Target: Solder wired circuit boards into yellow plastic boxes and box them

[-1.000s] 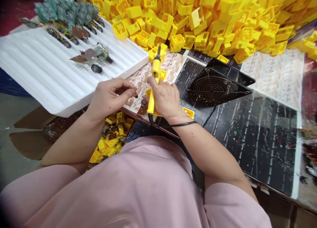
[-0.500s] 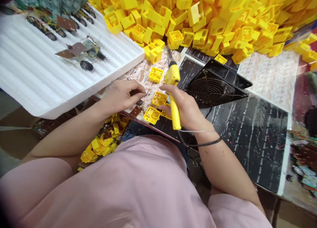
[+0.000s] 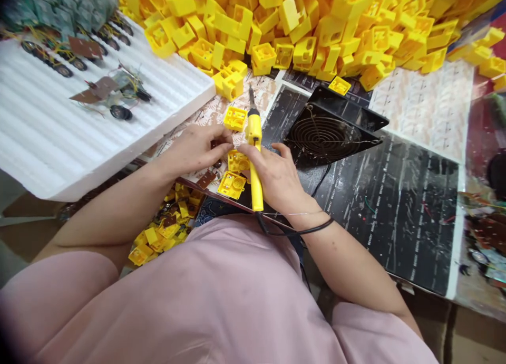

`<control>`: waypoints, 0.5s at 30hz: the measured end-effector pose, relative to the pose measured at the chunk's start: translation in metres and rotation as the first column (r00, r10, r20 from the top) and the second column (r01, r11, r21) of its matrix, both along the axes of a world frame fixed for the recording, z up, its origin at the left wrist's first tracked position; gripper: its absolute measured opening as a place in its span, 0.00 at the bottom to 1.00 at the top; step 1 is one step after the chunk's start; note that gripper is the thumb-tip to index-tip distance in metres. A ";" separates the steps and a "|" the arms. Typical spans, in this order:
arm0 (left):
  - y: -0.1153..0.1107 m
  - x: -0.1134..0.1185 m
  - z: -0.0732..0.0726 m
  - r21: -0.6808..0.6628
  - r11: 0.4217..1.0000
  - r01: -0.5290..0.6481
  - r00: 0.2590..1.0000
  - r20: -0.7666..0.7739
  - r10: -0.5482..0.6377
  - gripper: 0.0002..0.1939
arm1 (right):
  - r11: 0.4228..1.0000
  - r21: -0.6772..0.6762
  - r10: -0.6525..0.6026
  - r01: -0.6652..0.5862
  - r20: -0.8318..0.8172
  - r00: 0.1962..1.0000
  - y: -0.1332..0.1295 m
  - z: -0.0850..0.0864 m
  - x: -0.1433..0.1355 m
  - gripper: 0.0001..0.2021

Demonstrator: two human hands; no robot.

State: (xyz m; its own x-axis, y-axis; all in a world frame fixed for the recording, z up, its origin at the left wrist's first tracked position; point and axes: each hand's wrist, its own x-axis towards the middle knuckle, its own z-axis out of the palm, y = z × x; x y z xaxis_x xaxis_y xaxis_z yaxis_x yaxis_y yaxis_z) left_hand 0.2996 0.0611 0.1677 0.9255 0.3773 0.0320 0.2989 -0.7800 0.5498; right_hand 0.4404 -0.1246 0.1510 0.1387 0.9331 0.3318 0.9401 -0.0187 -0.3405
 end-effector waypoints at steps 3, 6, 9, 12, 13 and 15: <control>0.005 -0.019 0.004 -0.042 0.998 -0.052 0.999 0.006 0.052 0.10 | 1.000 -0.006 0.003 -0.003 -0.072 0.997 0.011 0.000 0.003 0.16; 0.009 -0.034 0.006 -0.093 0.988 -0.119 0.993 0.013 0.121 0.09 | 0.997 0.036 -0.064 0.066 -0.053 0.997 0.019 0.003 0.001 0.18; 0.010 -0.041 0.005 -0.129 0.982 -0.139 0.989 0.029 0.144 0.09 | 0.998 -0.008 -0.063 0.063 0.009 0.998 0.026 0.004 -0.007 0.20; 0.010 -0.040 0.003 -0.137 0.983 -0.122 0.991 0.035 0.128 0.10 | 0.998 -0.060 -0.018 0.019 0.004 1.000 0.032 0.002 -0.010 0.21; 0.009 -0.039 0.001 -0.138 0.984 -0.116 0.992 0.036 0.122 0.10 | 0.998 -0.062 0.003 -0.005 -0.023 1.000 0.033 0.001 -0.008 0.22; 0.009 -0.036 -0.001 -0.140 0.984 -0.108 0.993 0.037 0.114 0.11 | 0.996 -0.048 0.070 -0.075 -0.085 0.994 0.032 0.001 -0.004 0.25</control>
